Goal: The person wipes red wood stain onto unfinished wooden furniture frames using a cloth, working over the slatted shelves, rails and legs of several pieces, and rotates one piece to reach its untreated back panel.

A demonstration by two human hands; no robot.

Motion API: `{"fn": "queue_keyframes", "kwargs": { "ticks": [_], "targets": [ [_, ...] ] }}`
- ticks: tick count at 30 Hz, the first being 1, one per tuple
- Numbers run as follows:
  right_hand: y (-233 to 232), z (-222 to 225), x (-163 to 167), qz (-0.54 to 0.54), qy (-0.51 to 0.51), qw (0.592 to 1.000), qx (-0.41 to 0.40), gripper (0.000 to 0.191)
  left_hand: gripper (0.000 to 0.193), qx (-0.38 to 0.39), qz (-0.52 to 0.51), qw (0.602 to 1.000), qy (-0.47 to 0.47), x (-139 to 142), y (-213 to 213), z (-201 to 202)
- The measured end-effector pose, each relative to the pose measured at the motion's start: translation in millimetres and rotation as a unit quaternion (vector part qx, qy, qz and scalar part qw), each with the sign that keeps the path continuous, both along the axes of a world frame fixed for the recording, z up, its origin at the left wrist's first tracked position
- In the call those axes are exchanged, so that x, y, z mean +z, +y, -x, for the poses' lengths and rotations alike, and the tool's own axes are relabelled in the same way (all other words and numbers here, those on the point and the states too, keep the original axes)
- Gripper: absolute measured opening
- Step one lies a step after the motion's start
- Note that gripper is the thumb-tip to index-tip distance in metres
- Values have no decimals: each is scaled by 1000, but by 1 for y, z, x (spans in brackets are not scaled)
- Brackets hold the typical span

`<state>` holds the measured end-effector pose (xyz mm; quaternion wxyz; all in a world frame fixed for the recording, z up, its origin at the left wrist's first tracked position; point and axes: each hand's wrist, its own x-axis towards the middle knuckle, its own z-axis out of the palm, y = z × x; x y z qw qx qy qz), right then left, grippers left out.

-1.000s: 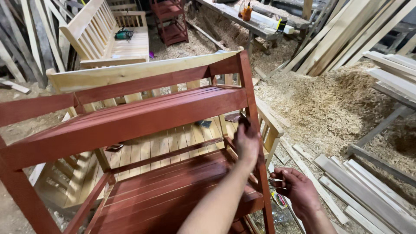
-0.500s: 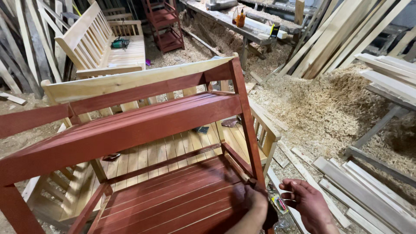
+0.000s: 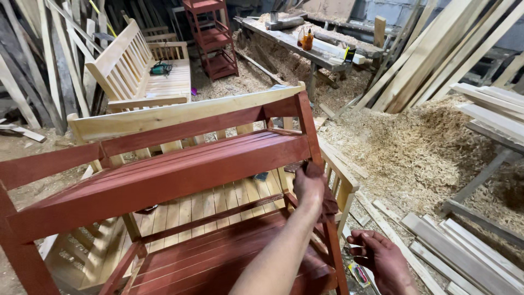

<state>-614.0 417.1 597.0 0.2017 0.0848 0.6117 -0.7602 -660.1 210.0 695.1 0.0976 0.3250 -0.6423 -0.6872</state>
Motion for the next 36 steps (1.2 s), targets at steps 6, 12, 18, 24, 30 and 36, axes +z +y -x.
{"fn": "queue_keyframes", "kwargs": {
  "ticks": [6,12,18,24,30,36],
  "targets": [
    [-10,5,3,9,-3,1000,8,31,59,-56,29,995,83,32,2,-22],
    [11,13,3,10,4,1000,0,29,59,-22,412,852,323,65,-11,-15],
    [21,12,5,-24,-8,998,-53,28,55,-153,682,710,86,80,-32,33],
    [34,30,5,-28,5,998,-63,27,62,-322,813,485,11,13,-5,0],
    [30,48,7,-20,-21,998,-64,29,53,-326,817,476,1,46,-26,28],
    [15,46,24,-22,-39,996,-74,30,57,-113,847,520,12,148,-71,79]
  ]
}}
